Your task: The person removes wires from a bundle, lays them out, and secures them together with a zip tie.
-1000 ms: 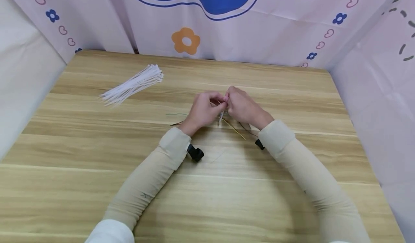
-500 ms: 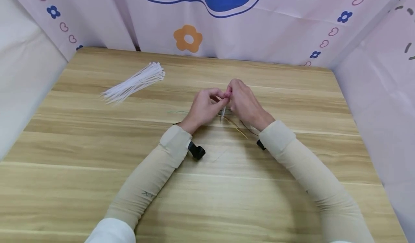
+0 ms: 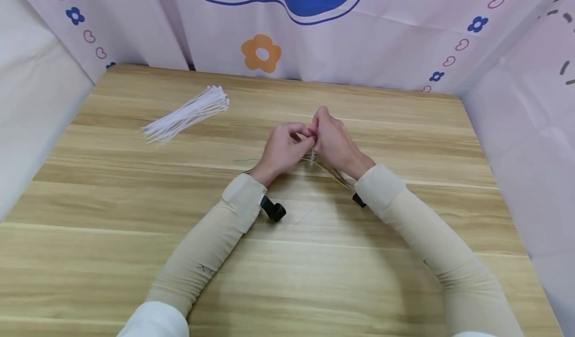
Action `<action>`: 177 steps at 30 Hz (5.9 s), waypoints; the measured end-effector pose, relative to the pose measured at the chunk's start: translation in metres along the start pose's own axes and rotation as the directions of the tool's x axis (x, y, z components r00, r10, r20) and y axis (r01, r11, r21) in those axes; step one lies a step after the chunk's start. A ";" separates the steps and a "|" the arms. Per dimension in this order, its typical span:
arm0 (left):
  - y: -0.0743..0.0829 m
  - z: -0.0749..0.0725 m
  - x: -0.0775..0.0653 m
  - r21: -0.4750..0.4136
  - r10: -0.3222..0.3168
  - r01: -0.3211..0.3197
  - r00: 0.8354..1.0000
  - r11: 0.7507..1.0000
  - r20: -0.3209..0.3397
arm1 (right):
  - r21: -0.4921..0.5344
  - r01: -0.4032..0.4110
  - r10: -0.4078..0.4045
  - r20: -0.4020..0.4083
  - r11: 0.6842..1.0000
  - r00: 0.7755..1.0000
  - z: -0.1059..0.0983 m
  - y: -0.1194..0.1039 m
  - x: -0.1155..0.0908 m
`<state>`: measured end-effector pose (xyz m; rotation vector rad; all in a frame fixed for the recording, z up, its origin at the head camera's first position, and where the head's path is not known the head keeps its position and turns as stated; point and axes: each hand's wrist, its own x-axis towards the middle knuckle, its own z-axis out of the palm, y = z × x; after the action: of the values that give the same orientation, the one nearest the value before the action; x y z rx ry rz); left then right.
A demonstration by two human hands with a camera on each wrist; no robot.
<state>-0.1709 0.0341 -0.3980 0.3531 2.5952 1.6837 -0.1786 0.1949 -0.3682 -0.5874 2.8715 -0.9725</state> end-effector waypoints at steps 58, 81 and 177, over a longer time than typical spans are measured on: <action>-0.004 0.002 -0.004 0.316 0.029 -0.053 0.996 0.947 0.079 | 0.118 0.116 -0.119 0.023 0.986 0.993 -0.011 0.014 -0.010; -0.005 0.008 -0.002 0.391 0.053 -0.118 0.983 0.913 0.174 | 0.128 0.165 -0.144 -0.157 0.978 0.977 -0.023 0.014 -0.013; -0.004 -0.013 0.000 0.556 -0.046 -0.168 0.936 0.814 0.350 | 0.022 -0.083 0.082 0.055 0.996 0.995 -0.047 0.018 -0.031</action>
<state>-0.1736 0.0207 -0.3958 0.6851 2.7585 0.6884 -0.1642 0.2462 -0.3436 -0.4813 2.8081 -0.9630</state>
